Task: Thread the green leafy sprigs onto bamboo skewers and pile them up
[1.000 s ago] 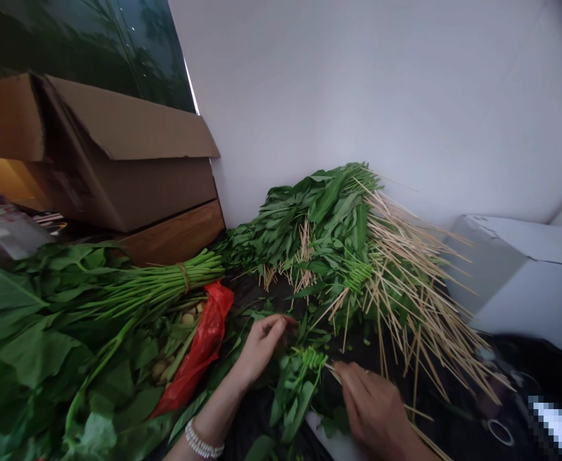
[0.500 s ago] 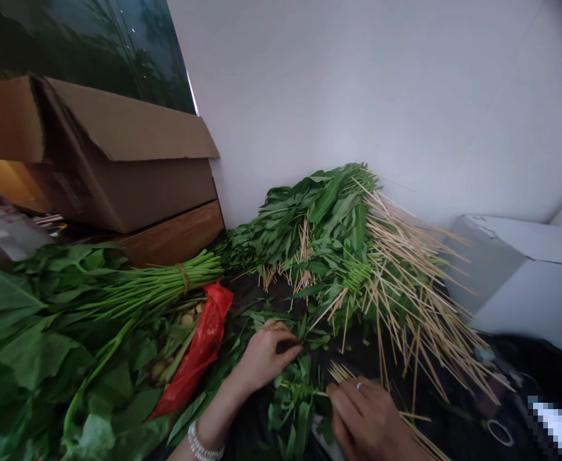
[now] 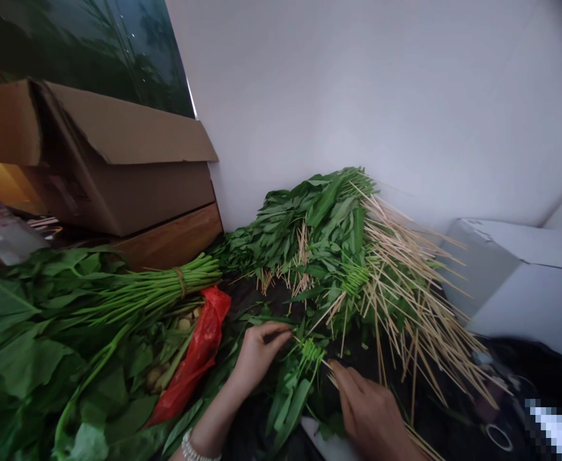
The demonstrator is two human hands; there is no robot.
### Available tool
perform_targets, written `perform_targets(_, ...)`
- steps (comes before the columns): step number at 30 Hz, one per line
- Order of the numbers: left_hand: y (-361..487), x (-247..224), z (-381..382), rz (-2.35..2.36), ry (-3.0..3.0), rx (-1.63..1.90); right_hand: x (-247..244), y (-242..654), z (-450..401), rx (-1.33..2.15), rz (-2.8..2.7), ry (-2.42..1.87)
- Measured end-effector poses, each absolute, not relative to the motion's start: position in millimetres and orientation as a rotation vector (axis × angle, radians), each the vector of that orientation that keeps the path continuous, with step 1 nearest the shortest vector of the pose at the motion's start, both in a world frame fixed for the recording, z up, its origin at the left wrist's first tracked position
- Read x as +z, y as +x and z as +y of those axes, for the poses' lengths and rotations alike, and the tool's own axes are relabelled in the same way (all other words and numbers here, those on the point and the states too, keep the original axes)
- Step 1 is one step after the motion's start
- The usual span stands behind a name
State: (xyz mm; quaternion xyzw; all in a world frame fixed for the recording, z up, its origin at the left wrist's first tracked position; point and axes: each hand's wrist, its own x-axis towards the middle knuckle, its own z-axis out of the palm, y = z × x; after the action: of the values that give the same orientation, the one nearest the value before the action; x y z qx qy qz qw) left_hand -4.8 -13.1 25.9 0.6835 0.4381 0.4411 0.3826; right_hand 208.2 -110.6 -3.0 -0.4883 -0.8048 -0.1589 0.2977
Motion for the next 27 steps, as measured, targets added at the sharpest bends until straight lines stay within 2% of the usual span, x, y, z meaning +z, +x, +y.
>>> perform_targets(9, 1.0, 28.0, -13.7, 0.981, 1.349, 1.093, -4.4, 208.6, -110.7, -0.399, -2.127, -1.308)
perform_targets(27, 4.1, 26.1, -16.9, 1.029, 1.424, 1.124, -6.2, 209.1, -111.8, -0.331, -2.136, -1.339)
